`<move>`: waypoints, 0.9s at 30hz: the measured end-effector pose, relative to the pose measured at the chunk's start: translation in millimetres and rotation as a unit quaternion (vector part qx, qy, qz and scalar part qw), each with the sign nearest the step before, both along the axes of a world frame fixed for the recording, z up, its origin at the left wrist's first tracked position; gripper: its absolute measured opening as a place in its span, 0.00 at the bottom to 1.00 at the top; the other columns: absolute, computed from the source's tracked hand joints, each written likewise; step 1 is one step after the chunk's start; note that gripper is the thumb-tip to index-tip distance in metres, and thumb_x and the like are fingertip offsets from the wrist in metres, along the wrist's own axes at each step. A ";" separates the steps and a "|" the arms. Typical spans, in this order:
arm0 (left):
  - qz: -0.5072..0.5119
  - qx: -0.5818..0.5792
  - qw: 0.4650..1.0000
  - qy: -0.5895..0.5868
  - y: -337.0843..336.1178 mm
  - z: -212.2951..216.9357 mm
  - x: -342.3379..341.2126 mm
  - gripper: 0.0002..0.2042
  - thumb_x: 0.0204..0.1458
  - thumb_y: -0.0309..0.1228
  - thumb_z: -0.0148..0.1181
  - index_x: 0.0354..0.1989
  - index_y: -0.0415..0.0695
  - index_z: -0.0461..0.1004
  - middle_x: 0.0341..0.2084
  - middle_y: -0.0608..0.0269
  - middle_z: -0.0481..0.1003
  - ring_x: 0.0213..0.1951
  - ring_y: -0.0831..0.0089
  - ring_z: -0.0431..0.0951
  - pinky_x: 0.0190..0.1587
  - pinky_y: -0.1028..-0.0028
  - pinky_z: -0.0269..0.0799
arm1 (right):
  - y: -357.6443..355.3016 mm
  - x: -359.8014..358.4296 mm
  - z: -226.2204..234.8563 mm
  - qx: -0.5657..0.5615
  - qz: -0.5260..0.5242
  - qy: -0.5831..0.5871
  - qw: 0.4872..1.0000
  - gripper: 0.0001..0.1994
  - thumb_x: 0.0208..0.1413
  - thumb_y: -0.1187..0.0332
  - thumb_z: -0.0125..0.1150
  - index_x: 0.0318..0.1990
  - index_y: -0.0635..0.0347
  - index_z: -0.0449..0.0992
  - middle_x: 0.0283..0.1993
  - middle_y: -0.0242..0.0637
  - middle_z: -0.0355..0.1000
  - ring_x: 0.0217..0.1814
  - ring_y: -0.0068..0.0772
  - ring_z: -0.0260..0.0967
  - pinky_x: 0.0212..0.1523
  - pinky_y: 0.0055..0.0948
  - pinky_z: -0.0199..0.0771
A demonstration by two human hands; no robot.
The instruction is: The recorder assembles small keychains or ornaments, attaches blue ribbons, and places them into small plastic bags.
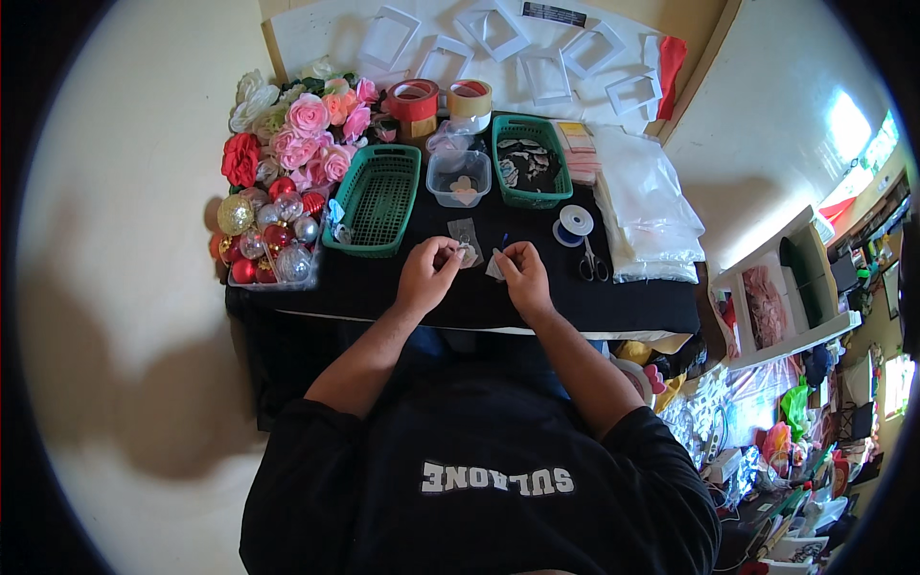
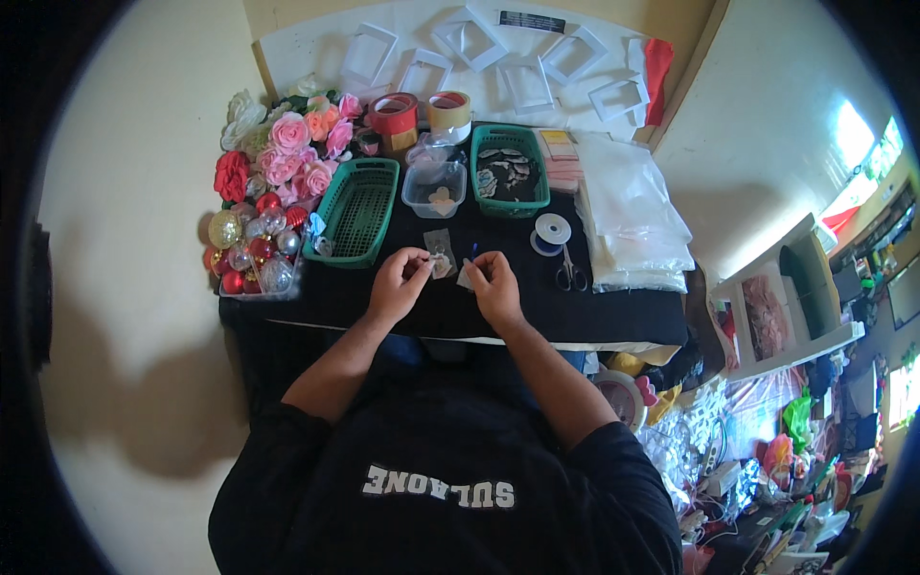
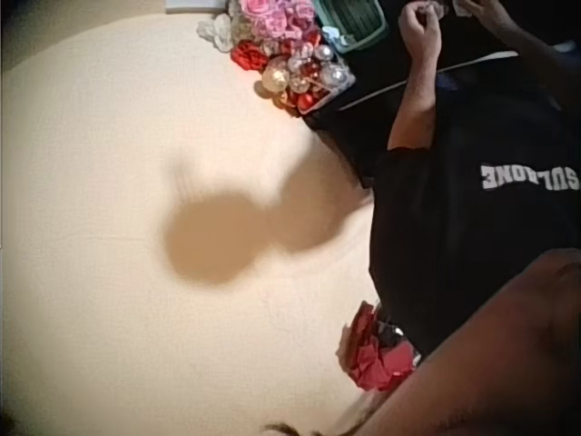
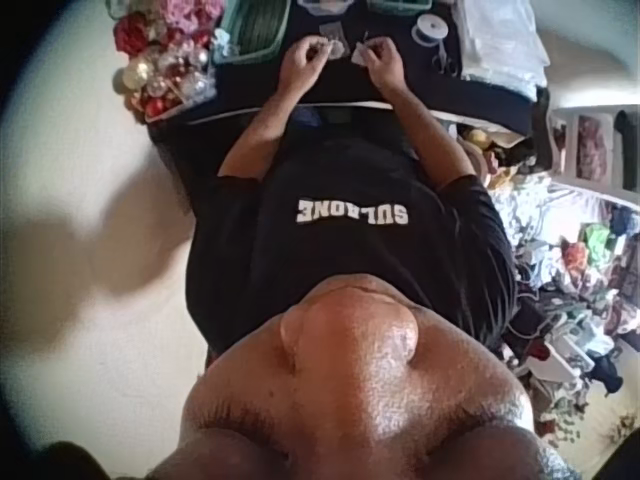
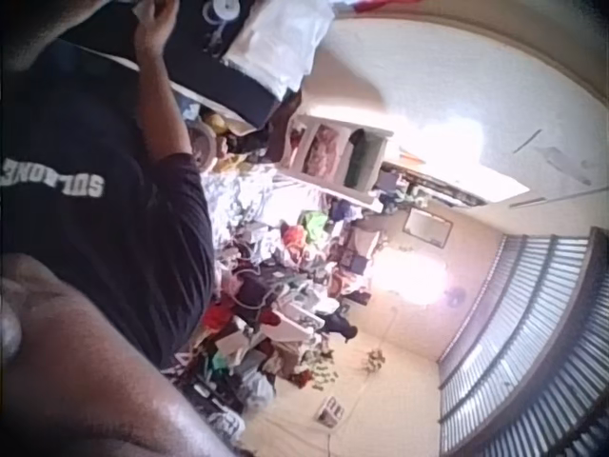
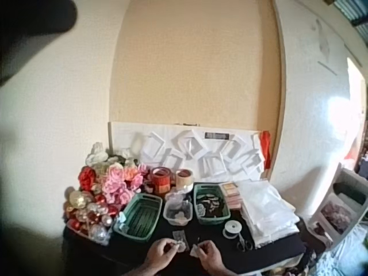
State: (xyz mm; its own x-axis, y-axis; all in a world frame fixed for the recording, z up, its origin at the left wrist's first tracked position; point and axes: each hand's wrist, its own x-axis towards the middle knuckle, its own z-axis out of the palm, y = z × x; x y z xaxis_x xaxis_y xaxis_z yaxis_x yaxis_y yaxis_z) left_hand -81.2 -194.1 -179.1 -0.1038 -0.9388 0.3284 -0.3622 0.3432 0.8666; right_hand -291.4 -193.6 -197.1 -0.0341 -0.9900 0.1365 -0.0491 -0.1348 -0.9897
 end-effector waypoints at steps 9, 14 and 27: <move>0.217 -0.121 0.901 -0.356 -13.4 -13.2 -30.8 0.27 0.52 0.51 0.70 0.52 0.44 0.73 0.46 0.57 0.72 0.48 0.57 0.74 0.49 0.58 0.71 | -0.2 -1.3 5.1 0.043 0.013 -0.020 0.999 0.10 0.66 0.69 0.64 0.49 0.62 0.73 0.39 0.31 0.74 0.38 0.20 0.72 0.36 0.22 0.73; 0.179 -0.091 0.914 -0.352 -13.9 -13.0 -29.2 0.26 0.53 0.50 0.70 0.51 0.44 0.72 0.46 0.58 0.71 0.49 0.57 0.73 0.52 0.56 0.68 | -1.5 -4.9 6.8 0.051 0.037 -0.010 0.998 0.11 0.66 0.66 0.65 0.49 0.61 0.75 0.40 0.31 0.75 0.40 0.20 0.73 0.38 0.23 0.73; -0.075 0.115 0.975 0.175 -13.4 -15.5 -24.1 0.12 0.63 0.34 0.63 0.50 0.40 0.74 0.33 0.67 0.77 0.35 0.84 0.75 0.38 0.78 0.72 | 0.8 -6.9 12.1 0.058 0.082 -0.029 0.995 0.12 0.66 0.64 0.65 0.51 0.60 0.78 0.35 0.26 0.73 0.34 0.16 0.66 0.36 0.21 0.68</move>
State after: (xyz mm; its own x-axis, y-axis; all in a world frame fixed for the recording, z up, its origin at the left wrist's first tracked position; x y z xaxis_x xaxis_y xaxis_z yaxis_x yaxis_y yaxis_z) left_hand -105.2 -207.6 -194.6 -0.1647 -0.9749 0.1499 0.0079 0.1506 0.9886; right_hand -298.3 -192.8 -185.0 0.1251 -0.9919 0.0241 0.0214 -0.0216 -0.9995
